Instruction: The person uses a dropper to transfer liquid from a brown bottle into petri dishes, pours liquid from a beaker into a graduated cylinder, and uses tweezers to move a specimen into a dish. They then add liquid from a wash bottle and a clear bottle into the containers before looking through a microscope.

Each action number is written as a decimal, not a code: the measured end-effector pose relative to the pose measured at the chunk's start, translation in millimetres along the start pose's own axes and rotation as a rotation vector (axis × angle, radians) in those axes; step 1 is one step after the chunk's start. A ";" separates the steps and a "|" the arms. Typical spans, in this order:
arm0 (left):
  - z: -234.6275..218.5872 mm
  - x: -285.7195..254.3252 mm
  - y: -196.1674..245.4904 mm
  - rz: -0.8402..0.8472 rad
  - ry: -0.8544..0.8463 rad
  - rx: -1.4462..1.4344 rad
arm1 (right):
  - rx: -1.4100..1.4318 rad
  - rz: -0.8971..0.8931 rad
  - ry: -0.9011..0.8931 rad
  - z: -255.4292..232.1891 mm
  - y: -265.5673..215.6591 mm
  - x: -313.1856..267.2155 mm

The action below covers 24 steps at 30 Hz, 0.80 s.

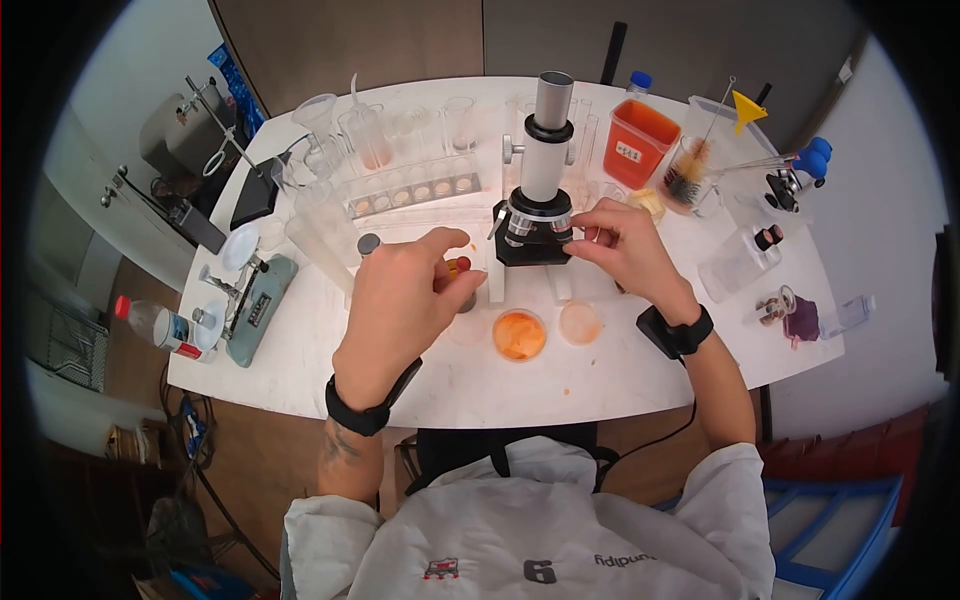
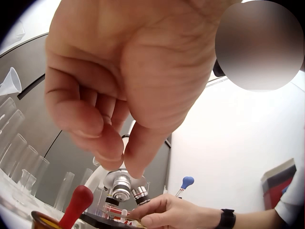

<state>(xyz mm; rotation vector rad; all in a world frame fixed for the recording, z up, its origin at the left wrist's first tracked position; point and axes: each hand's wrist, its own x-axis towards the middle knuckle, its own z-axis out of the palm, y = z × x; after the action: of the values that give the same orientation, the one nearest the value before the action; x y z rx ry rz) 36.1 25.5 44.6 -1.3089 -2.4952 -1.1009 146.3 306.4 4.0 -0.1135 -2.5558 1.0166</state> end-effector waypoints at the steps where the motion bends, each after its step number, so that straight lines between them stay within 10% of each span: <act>1: -2.2 1.3 -1.5 -0.009 0.015 0.004 | 0.006 0.006 -0.003 1.6 -1.1 1.7; 24: -1.4 42.0 -31.4 0.024 0.029 -0.010 | -0.019 0.046 -0.004 6.0 -5.2 7.9</act>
<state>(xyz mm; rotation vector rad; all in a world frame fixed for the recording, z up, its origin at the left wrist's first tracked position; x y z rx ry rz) -13.9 41.3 45.6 -1.3116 -2.4502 -1.1201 137.1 300.4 6.0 -0.1764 -2.5781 1.0109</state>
